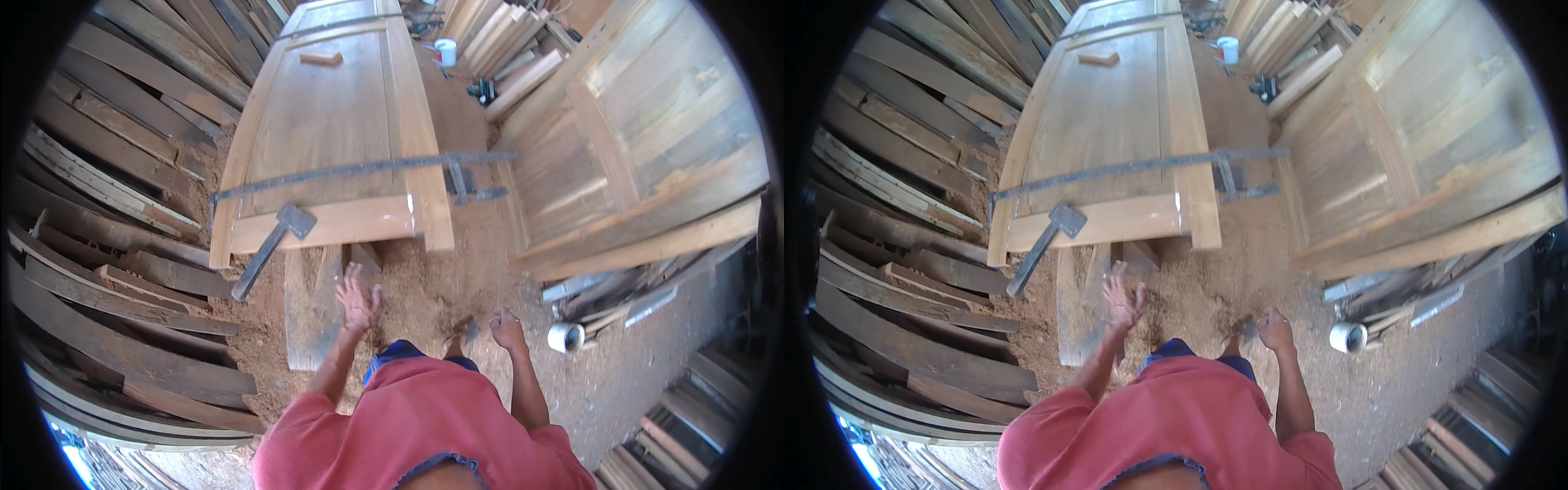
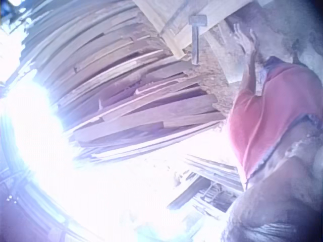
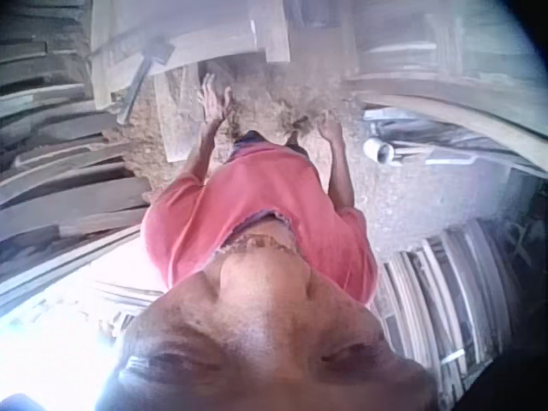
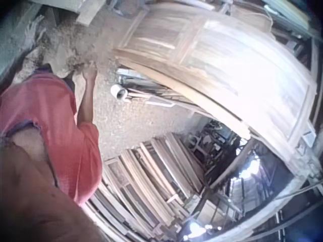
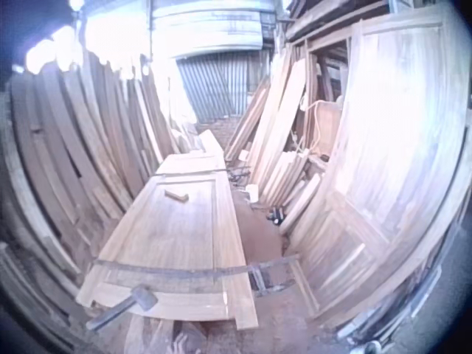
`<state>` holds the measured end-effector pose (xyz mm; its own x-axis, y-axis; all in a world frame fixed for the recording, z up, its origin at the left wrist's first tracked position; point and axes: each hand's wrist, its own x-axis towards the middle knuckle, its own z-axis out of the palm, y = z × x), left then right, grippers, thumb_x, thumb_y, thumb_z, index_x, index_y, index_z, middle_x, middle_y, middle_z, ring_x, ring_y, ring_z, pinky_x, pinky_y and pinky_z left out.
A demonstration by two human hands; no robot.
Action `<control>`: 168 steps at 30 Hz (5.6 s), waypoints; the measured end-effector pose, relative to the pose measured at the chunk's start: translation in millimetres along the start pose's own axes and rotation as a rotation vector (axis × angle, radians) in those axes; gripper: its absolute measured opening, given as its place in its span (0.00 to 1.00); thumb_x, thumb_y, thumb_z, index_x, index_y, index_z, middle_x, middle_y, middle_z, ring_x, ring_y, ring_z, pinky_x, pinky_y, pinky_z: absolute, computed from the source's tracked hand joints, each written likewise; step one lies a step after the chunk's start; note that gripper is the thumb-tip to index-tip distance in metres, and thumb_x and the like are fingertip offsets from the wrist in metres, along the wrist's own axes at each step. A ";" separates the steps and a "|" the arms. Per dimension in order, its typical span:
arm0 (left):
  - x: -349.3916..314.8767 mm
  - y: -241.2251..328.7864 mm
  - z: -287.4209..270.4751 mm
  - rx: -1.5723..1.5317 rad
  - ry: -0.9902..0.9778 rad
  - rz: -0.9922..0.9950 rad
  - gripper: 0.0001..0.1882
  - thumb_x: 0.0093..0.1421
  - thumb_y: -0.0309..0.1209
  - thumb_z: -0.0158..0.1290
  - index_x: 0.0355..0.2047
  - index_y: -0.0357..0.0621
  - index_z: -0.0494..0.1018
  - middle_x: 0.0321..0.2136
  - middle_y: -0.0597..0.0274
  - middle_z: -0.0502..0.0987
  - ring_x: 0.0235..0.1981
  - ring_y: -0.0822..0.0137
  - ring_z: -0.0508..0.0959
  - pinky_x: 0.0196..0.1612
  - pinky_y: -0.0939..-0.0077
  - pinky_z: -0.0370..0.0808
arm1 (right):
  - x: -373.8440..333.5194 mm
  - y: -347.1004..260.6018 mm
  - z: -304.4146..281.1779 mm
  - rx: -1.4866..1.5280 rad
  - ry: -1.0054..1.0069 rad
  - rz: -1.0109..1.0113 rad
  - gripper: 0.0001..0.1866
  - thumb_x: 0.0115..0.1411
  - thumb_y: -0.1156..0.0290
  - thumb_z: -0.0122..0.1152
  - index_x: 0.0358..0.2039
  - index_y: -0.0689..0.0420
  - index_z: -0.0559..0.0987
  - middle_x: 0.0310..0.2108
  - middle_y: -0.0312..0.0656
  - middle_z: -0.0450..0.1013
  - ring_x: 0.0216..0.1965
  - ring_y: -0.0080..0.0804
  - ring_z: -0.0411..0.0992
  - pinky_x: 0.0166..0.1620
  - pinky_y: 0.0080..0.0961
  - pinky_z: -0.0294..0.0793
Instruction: The person applies a large metal clamp to the edge of a wooden door panel, tightening it by hand and then using a hammer to tap the clamp and the wood to ensure a tight fit.
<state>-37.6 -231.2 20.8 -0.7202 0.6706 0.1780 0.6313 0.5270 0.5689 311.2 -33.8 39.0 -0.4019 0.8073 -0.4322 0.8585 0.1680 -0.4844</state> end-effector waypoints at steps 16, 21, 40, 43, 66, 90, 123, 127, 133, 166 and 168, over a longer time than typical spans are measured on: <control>115.0 104.2 167.5 -1.172 0.388 -1.020 0.31 0.64 0.49 0.56 0.54 0.32 0.68 0.46 0.51 0.78 0.45 0.61 0.76 0.48 0.64 0.74 | 253.9 -152.4 -115.1 -0.552 -0.080 -0.622 0.43 0.55 0.67 0.68 0.68 0.56 0.57 0.66 0.55 0.57 0.67 0.55 0.55 0.68 0.50 0.55; 128.4 123.3 177.6 -1.171 0.470 -0.994 0.28 0.67 0.47 0.51 0.55 0.32 0.70 0.47 0.48 0.79 0.47 0.59 0.77 0.52 0.62 0.73 | 315.8 -141.1 -96.8 -0.821 -0.123 -0.716 0.32 0.56 0.66 0.67 0.59 0.55 0.66 0.59 0.55 0.65 0.64 0.53 0.60 0.63 0.50 0.60; 122.0 134.9 171.5 -0.829 0.635 -1.200 0.35 0.65 0.57 0.50 0.43 0.29 0.77 0.30 0.63 0.77 0.30 0.74 0.71 0.33 0.74 0.70 | 393.3 -164.4 -130.0 -0.608 -0.761 -0.886 0.12 0.53 0.71 0.59 0.36 0.64 0.78 0.34 0.65 0.78 0.39 0.60 0.79 0.45 0.52 0.77; 138.5 145.3 161.0 -0.773 0.550 -1.197 0.33 0.66 0.57 0.50 0.40 0.29 0.77 0.27 0.65 0.75 0.26 0.75 0.69 0.29 0.74 0.67 | 417.7 -150.3 -116.0 -0.537 -0.900 -0.824 0.13 0.49 0.70 0.61 0.33 0.67 0.78 0.31 0.64 0.77 0.37 0.60 0.79 0.41 0.49 0.76; 130.1 136.5 165.3 -0.696 0.509 -1.282 0.33 0.65 0.57 0.50 0.42 0.31 0.77 0.29 0.59 0.77 0.29 0.71 0.72 0.34 0.71 0.71 | 405.3 -159.9 -125.8 -0.640 -0.836 -0.820 0.21 0.52 0.70 0.66 0.46 0.62 0.75 0.38 0.60 0.78 0.43 0.59 0.77 0.45 0.49 0.76; 139.6 152.7 157.1 -0.969 0.692 -1.196 0.22 0.66 0.51 0.54 0.39 0.41 0.75 0.27 0.74 0.70 0.27 0.79 0.66 0.30 0.80 0.64 | 409.7 -144.8 -119.9 -0.687 -0.776 -1.051 0.20 0.54 0.66 0.65 0.41 0.64 0.71 0.31 0.60 0.78 0.36 0.59 0.79 0.37 0.54 0.78; 131.8 246.5 279.6 -1.726 0.012 -0.797 0.36 0.61 0.44 0.60 0.61 0.31 0.64 0.58 0.44 0.71 0.62 0.55 0.70 0.66 0.61 0.64 | 391.9 -167.9 -128.7 -0.693 -0.777 -0.873 0.18 0.52 0.73 0.65 0.41 0.64 0.71 0.38 0.58 0.76 0.41 0.61 0.76 0.43 0.52 0.75; 198.5 257.0 333.2 -1.823 0.116 -0.979 0.21 0.63 0.39 0.57 0.49 0.34 0.73 0.44 0.51 0.80 0.47 0.61 0.79 0.54 0.65 0.75 | 410.3 -148.0 -121.1 -0.563 -0.739 -1.037 0.21 0.49 0.73 0.63 0.45 0.66 0.73 0.39 0.62 0.76 0.42 0.63 0.75 0.45 0.53 0.75; 223.0 279.4 338.4 -1.677 0.634 -1.348 0.07 0.62 0.27 0.50 0.39 0.39 0.74 0.30 0.61 0.77 0.31 0.66 0.76 0.38 0.68 0.75 | 412.4 -161.1 -124.2 -0.526 -0.841 -1.083 0.20 0.49 0.73 0.61 0.43 0.67 0.73 0.37 0.61 0.76 0.40 0.62 0.76 0.41 0.53 0.75; 104.7 -178.1 -136.3 0.535 -0.006 -0.729 0.30 0.50 0.34 0.64 0.54 0.47 0.69 0.58 0.42 0.68 0.65 0.39 0.60 0.65 0.42 0.57 | 191.5 -373.2 -14.0 -0.104 -1.192 -0.710 0.20 0.61 0.64 0.61 0.45 0.69 0.77 0.29 0.43 0.77 0.29 0.24 0.74 0.32 0.25 0.75; 103.6 -174.8 -145.5 0.616 0.018 -0.743 0.21 0.50 0.35 0.63 0.45 0.46 0.74 0.51 0.46 0.75 0.58 0.45 0.71 0.58 0.48 0.68 | 174.2 -383.2 -7.2 -0.125 -1.240 -0.638 0.22 0.62 0.64 0.62 0.47 0.71 0.76 0.31 0.44 0.77 0.31 0.25 0.74 0.34 0.26 0.75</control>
<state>-264.4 -329.8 56.7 -0.9979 0.0498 -0.0425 0.0489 0.9986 0.0215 -85.6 46.5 154.8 -0.6887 -0.4353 -0.5799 0.4192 0.4135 -0.8082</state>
